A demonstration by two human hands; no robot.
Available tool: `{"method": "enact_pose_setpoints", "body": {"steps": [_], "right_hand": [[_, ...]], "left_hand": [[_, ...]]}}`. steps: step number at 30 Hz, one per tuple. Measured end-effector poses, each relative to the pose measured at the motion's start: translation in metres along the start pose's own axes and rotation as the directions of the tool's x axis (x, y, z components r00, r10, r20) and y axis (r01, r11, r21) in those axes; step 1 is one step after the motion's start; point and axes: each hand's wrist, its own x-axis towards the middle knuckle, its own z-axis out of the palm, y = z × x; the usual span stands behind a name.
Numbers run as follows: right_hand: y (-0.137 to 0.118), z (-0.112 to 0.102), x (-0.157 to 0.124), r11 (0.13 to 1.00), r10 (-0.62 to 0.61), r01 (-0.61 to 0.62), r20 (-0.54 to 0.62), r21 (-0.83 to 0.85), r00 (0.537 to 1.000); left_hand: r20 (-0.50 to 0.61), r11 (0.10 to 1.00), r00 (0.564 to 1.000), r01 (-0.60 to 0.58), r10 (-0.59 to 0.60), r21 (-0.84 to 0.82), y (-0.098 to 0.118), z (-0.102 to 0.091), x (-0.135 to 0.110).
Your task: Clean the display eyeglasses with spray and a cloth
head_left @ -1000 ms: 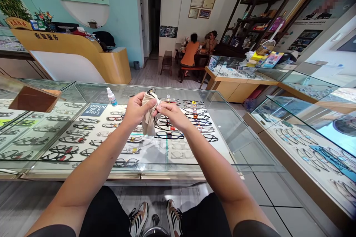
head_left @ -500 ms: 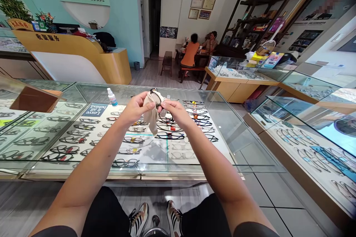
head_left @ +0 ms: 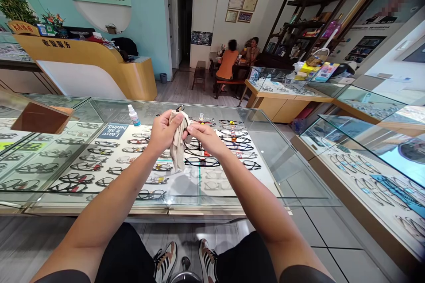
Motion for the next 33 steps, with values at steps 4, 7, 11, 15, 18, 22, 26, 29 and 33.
{"method": "enact_pose_setpoints", "body": {"steps": [4, 7, 11, 15, 18, 22, 26, 29, 33], "right_hand": [[-0.004, -0.003, -0.001, 0.999, -0.003, 0.007, -0.083, 0.044, 0.997], [-0.005, -0.006, 0.0, 0.998, 0.012, -0.003, -0.129, 0.07, 0.992], [-0.003, -0.008, 0.001, 0.995, 0.034, -0.02, -0.141, 0.102, 0.989], [0.001, -0.005, 0.002, 0.989, 0.051, -0.033, -0.12, 0.147, 0.992], [0.002, -0.003, 0.001, 0.991, 0.042, -0.03, -0.088, 0.133, 0.995], [0.004, -0.001, 0.001, 0.994, 0.014, -0.008, -0.058, 0.113, 0.998], [0.007, 0.002, 0.001, 0.99, 0.049, -0.05, 0.011, 0.13, 0.999], [0.009, 0.003, 0.001, 0.989, 0.063, -0.065, 0.018, 0.135, 0.998], [0.009, 0.002, 0.001, 0.984, 0.058, -0.052, -0.03, 0.171, 0.998]], "left_hand": [[0.031, 0.999, 0.999, 0.032, -0.032, 0.003, -0.006, -0.008, 0.006], [0.123, 0.995, 0.988, 0.097, -0.093, -0.023, -0.008, -0.014, 0.009], [0.187, 0.991, 0.978, 0.108, -0.093, -0.073, -0.007, -0.011, 0.008], [0.146, 0.996, 0.987, 0.069, -0.06, -0.062, -0.005, -0.004, 0.006], [0.111, 0.997, 0.992, 0.067, -0.062, -0.045, -0.004, -0.003, 0.005], [0.031, 0.999, 0.998, 0.051, -0.051, 0.014, -0.001, -0.003, 0.003], [-0.035, 0.999, 0.999, 0.001, 0.001, 0.045, 0.003, 0.002, -0.001], [-0.048, 1.0, 0.999, -0.023, 0.024, 0.013, 0.003, 0.004, -0.003], [-0.006, 1.0, 1.0, 0.007, -0.007, -0.006, -0.001, -0.001, -0.001]]}}
